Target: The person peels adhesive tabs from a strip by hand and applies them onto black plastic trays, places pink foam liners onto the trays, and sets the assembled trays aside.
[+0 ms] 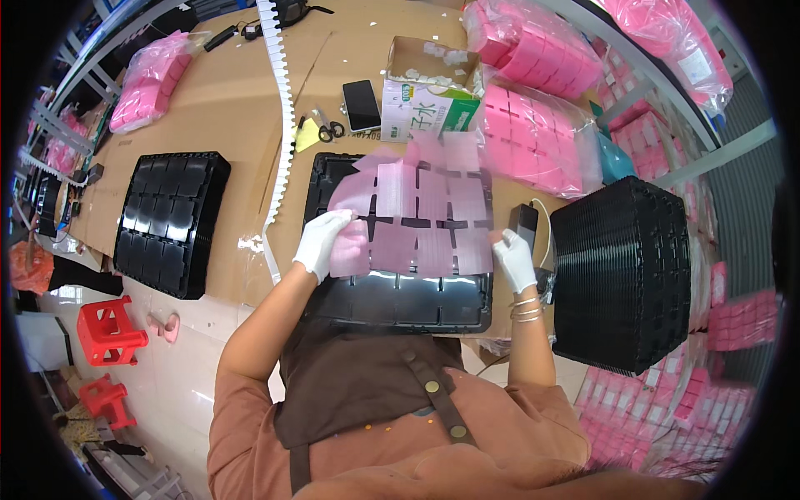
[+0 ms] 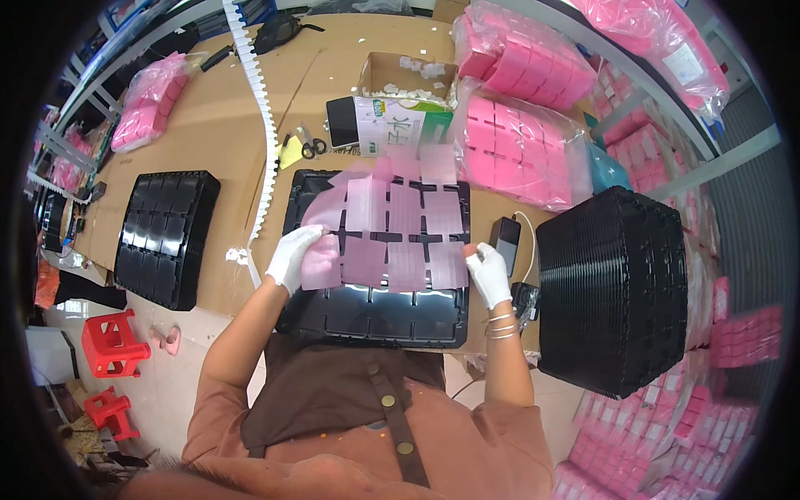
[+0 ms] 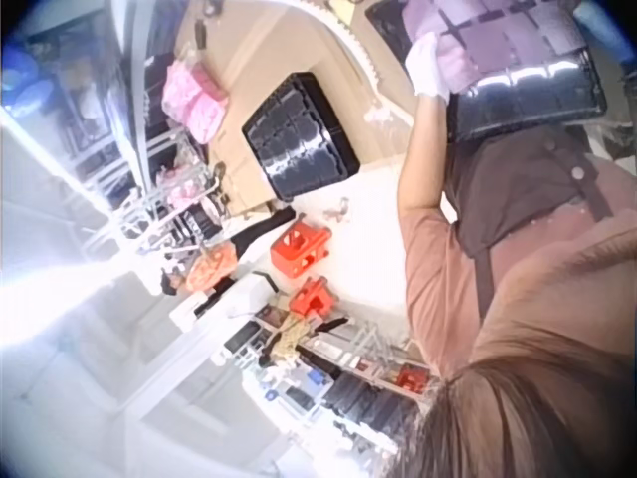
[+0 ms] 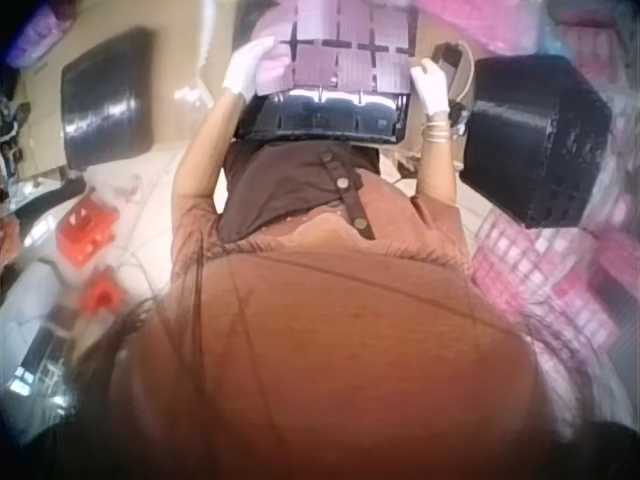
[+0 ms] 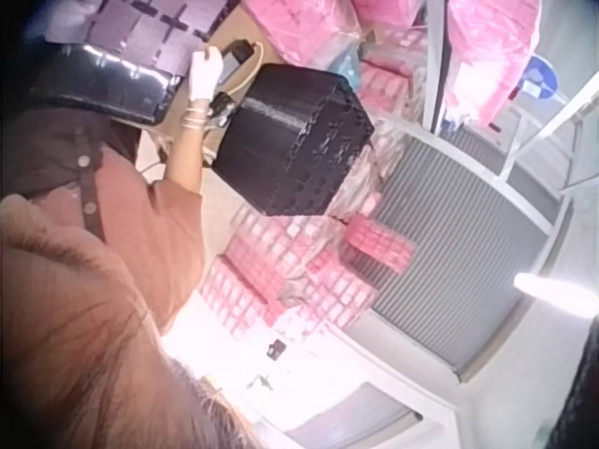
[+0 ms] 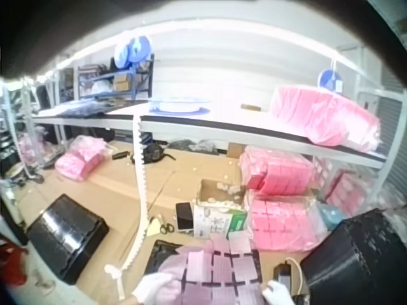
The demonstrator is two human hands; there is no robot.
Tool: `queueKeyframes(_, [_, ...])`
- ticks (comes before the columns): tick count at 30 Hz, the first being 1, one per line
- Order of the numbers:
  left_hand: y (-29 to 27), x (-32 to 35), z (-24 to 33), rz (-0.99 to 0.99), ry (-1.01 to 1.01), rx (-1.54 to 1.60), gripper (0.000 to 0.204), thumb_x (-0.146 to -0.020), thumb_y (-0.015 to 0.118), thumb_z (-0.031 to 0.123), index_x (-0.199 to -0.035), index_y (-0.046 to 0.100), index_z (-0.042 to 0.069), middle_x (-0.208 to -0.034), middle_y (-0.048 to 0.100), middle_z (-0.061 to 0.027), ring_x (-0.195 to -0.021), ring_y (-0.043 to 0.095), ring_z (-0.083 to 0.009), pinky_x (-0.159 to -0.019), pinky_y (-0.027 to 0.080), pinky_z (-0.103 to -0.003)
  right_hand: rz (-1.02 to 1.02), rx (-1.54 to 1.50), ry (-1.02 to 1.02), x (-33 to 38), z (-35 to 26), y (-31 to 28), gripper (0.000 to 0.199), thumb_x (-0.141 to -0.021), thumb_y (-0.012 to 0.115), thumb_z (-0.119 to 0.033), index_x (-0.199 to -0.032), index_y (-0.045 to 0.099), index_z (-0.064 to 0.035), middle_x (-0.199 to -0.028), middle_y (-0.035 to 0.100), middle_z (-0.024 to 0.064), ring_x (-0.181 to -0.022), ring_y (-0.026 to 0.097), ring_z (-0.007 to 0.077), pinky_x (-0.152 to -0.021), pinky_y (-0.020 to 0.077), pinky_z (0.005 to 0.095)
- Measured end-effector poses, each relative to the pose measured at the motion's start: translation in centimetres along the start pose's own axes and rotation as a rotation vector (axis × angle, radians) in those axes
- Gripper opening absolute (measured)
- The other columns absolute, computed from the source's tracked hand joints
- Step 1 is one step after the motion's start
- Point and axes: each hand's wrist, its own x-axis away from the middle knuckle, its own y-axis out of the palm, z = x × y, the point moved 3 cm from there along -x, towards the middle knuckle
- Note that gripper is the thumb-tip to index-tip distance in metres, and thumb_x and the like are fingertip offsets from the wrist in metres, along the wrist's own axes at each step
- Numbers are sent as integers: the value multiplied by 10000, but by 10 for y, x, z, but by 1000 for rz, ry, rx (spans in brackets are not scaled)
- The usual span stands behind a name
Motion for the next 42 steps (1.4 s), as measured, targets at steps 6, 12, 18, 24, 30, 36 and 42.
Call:
queueKeyframes(6, [20,36,12,140,347,-575,290,-936,583,185,-1210,632,103,-742,664,-42,-573,579,-117,-571,490,-254,-27,192,-8,17,-32,8,336,-740,769,-231,-970,635,-26,-875,567,115,-781,581,233,-703,470,345])
queueKeyframes(12, [-22,26,9,205,424,-1003,645,-916,586,242,-1471,283,114,-917,678,-182,-686,666,-262,-635,523,-340,-32,395,-4,20,-58,12,473,-704,786,-297,-1067,607,-54,-954,581,140,-862,604,313,-754,490,398])
queueKeyframes(18, [-34,56,-5,271,229,-816,792,-917,604,264,-1510,110,85,-955,632,-123,-553,589,-128,-484,488,-263,9,513,-95,19,-68,15,397,-732,756,-356,-925,664,-21,-937,587,171,-860,598,327,-768,492,405])
queueKeyframes(24, [-31,73,-11,271,177,-755,773,-880,573,79,-1507,122,76,-801,572,-70,-547,574,-131,-494,506,-277,-69,430,-96,21,-53,12,449,-711,762,-454,-687,679,-13,-833,602,200,-771,615,348,-722,495,412])
queueKeyframes(30, [-39,65,-16,284,212,-664,724,-894,549,56,-1504,159,84,-809,542,-49,-535,547,-103,-471,497,-251,54,440,-121,23,-58,6,382,-740,744,-397,-907,706,-55,-900,595,173,-890,600,331,-783,482,405])
queueKeyframes(36, [-49,63,-24,319,242,-564,698,-893,558,49,-1495,208,89,-772,575,-40,-508,520,-71,-431,483,-213,-152,518,-155,4,-72,16,377,-741,740,-387,-897,691,-47,-897,602,179,-874,607,338,-778,486,412])
queueKeyframes(42, [-43,74,-18,329,208,-600,676,-894,561,73,-1484,232,54,-749,560,-42,-511,537,-95,-463,479,-238,-390,179,-47,20,-64,18,387,-774,738,-353,-824,655,21,-768,624,124,-716,608,222,-694,481,329])
